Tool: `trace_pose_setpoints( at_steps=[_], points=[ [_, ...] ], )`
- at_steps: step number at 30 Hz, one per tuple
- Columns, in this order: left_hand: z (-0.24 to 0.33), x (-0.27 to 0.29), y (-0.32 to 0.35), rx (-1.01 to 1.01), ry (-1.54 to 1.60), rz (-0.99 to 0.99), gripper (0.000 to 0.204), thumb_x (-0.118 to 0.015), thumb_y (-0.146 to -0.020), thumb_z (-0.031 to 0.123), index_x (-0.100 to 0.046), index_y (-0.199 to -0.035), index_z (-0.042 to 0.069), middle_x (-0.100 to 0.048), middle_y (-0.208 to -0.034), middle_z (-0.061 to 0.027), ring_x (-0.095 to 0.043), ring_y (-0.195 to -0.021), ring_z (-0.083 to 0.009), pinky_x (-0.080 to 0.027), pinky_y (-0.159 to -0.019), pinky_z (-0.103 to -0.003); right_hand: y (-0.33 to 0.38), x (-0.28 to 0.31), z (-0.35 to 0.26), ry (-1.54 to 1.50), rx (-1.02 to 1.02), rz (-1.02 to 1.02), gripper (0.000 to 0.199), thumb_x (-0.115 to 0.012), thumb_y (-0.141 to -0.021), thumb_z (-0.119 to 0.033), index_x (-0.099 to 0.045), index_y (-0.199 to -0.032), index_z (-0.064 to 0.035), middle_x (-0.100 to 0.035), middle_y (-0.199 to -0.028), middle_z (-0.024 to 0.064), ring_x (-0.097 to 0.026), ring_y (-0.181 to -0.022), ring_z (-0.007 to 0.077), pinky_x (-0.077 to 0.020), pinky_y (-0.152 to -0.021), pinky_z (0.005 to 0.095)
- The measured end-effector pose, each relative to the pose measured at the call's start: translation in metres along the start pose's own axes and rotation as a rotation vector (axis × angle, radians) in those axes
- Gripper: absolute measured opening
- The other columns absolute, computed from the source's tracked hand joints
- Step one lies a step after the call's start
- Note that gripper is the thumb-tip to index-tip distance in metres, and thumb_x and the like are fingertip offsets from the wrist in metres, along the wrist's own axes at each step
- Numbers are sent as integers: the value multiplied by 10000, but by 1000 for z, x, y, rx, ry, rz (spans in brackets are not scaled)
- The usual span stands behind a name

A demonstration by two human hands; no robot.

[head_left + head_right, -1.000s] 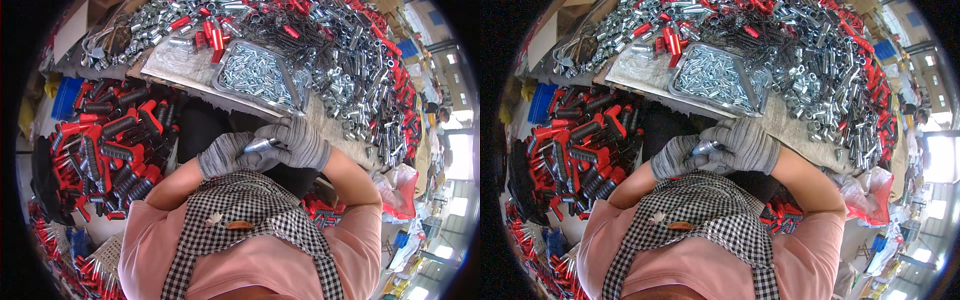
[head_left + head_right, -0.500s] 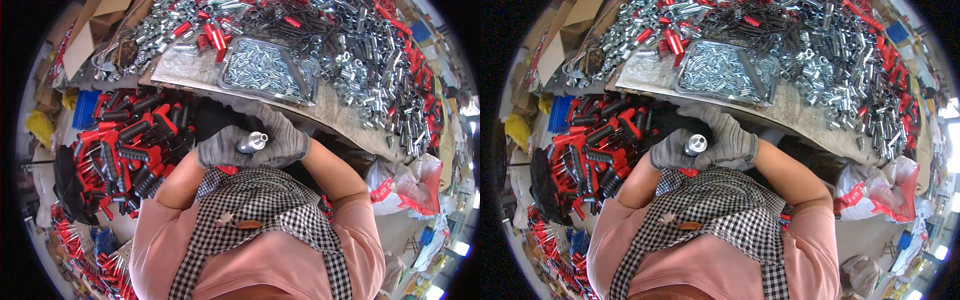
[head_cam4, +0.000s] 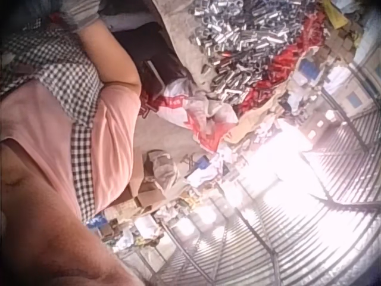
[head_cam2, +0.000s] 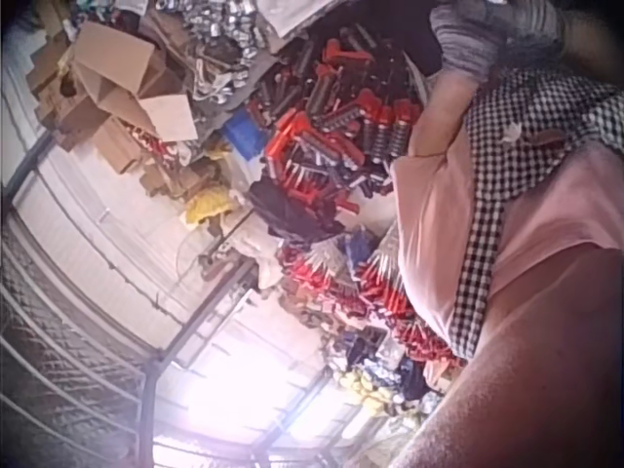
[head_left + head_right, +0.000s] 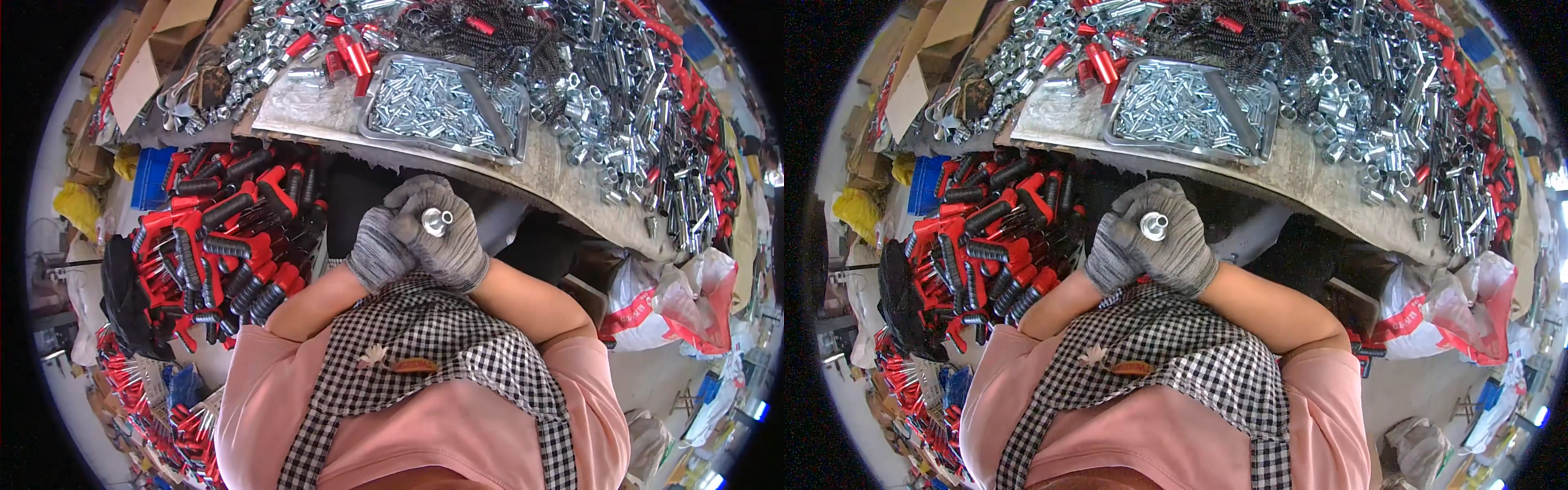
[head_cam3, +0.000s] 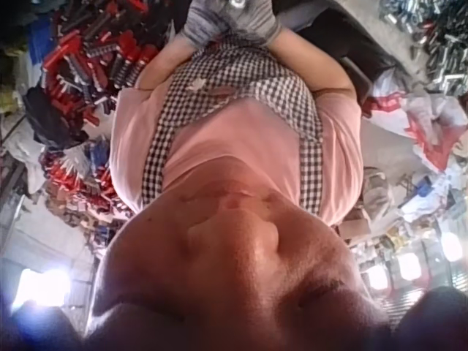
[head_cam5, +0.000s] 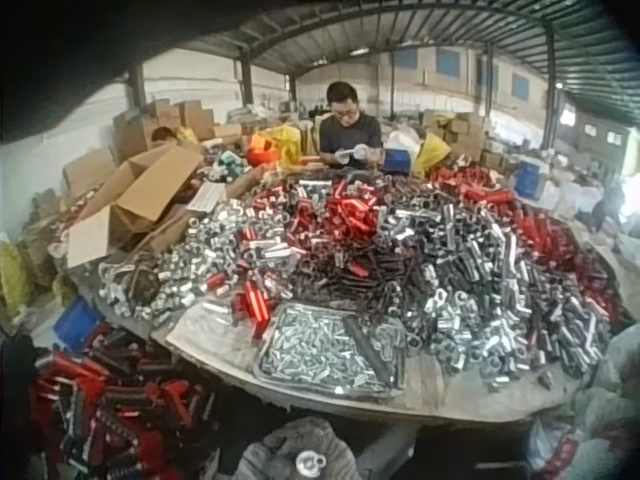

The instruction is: Manually assembling metal components into red plastic handles at a factory workstation.

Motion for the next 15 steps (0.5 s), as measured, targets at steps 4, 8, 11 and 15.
trace_pose_setpoints(
  at_steps=[4, 8, 11, 15],
  points=[
    [6, 7, -14, -119, -289, -244, 163, -592, -803, 182, -569, -934, 87, -523, -975, -69, -582, -813, -191, -470, -725, -289, 4, 12, 0, 52, 118, -237, 692, -785, -693, -286, -475, -1259, -35, -579, -1120, 173, -588, -1009, 283, -449, -902, 366],
    [13, 19, -34, -48, 1014, -316, 284, -566, -822, 209, -506, -563, 109, -505, -562, -10, -489, -622, -160, -430, -545, -293, 45, 26, 91, -677, -610, -247, 878, -769, -701, -439, -387, -1323, 49, -552, -1198, 188, -581, -1041, 248, -454, -923, 332],
    [37, 15, -53, -267, 852, -153, 413, -584, -822, 421, -525, -602, 76, -538, -670, -63, -490, -781, -225, -429, -771, -402, 112, 31, 128, -1414, -876, -328, 823, -728, -757, -406, -350, -1326, 54, -586, -1111, 204, -608, -979, 246, -497, -848, 361],
    [-90, -55, -3, 248, 1107, 19, 345, -534, -868, 389, -550, -993, 67, -566, -933, -103, -540, -983, -279, -405, -931, -431, 140, 82, 119, -1555, -861, 73, 594, -672, -781, -231, -428, -1250, 39, -617, -906, 181, -640, -771, 278, -553, -664, 374]
  ],
)
Point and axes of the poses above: each hand's wrist, its own y-axis away from the middle knuckle, its own x-axis out of the back of the hand, z = x × y, the point moved 10 cm from there along -y, towards the middle knuckle
